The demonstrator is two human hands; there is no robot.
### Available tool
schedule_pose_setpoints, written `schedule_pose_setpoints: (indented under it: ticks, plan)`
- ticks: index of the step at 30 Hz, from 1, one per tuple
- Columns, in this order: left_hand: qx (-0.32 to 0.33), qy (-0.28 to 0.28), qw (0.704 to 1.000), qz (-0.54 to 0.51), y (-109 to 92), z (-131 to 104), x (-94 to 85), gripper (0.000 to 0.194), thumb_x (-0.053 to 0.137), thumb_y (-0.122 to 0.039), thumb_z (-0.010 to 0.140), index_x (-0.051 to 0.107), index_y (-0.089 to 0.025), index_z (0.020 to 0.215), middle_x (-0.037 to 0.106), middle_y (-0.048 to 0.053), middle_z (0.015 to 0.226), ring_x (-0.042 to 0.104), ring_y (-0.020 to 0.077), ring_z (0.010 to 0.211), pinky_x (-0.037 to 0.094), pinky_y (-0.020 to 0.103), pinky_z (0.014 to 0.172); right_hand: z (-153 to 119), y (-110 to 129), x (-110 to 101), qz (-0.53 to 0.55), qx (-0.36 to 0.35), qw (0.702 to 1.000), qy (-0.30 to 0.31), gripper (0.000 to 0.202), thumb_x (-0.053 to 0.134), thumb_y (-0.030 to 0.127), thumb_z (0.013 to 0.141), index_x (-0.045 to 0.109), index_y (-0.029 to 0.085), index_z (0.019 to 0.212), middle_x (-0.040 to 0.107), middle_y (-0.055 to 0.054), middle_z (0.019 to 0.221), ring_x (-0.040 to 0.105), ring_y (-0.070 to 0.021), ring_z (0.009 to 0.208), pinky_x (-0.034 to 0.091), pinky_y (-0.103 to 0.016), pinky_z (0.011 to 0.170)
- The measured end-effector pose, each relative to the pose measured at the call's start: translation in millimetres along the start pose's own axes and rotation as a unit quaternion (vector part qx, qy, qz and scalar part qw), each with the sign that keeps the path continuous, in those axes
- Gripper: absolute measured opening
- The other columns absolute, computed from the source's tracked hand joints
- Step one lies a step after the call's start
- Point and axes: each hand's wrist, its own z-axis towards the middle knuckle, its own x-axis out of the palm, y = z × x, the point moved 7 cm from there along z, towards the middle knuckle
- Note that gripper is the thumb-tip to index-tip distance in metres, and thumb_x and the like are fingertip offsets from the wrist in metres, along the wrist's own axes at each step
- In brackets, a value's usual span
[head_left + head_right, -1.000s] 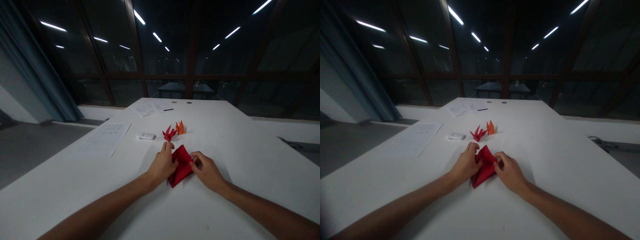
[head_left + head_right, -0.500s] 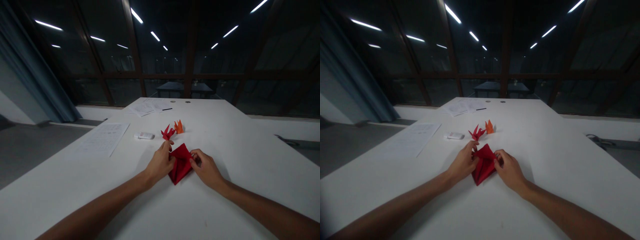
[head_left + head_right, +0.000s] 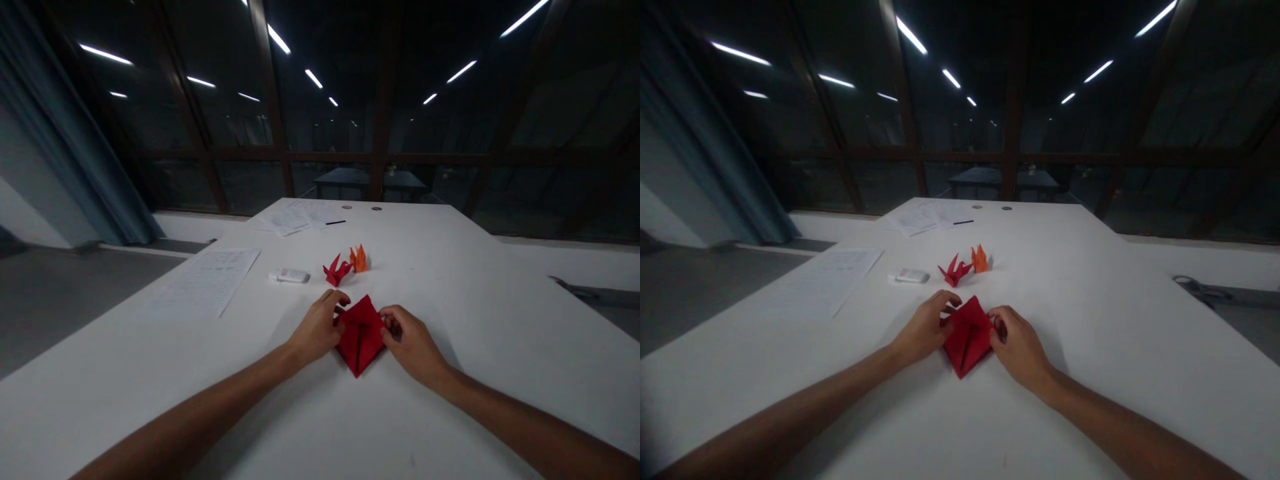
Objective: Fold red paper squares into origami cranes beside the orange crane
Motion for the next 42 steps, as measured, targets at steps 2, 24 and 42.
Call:
schedule_pose_setpoints:
  ticks: [2, 24, 42]
  plan:
    - [0.004, -0.003, 1.0, -0.011, 2.7, -1.0, -1.6, 0.043, 0.05, 0.001, 0.069, 0.057, -0.021, 0.105, 0.061, 0.006, 0.11, 0.067, 0.0185, 0.098, 0.056, 0.026, 0.072, 0.3, 3.6, 1.1, 0.006, -0.018, 1.0, 0.011, 0.03, 0.053, 0.004, 0.08, 0.063, 0.023, 0.101, 0.062, 0.0, 0.088, 0.059, -0.017, 0.077, 0.046, -0.03, 0.072]
    - [0.121, 0.145, 0.96, 0.205, -16.7, -17.9, 6.3, 0.026, 0.068, -0.029, 0.084, 0.066, -0.023, 0.109, 0.064, 0.005, 0.104, 0.054, 0.0249, 0.101, 0.044, 0.038, 0.093, -2.1, 1.8, 3.3, -0.159, -0.023, 0.986, 0.038, 0.006, 0.062, 0.028, 0.091, 0.067, 0.024, 0.092, 0.066, -0.004, 0.101, 0.061, -0.0247, 0.1, 0.041, -0.043, 0.091]
    - [0.146, 0.173, 0.952, 0.206, -14.3, -27.3, 11.0, 0.047, 0.064, -0.034, 0.086, 0.058, -0.029, 0.132, 0.058, 0.006, 0.113, 0.05, 0.0263, 0.106, 0.04, 0.041, 0.095, 2.1, 4.6, 6.3, -0.041, -0.035, 0.996, 0.075, 0.03, 0.056, 0.035, 0.096, 0.054, 0.022, 0.069, 0.065, -0.001, 0.081, 0.06, -0.0204, 0.084, 0.041, -0.036, 0.083]
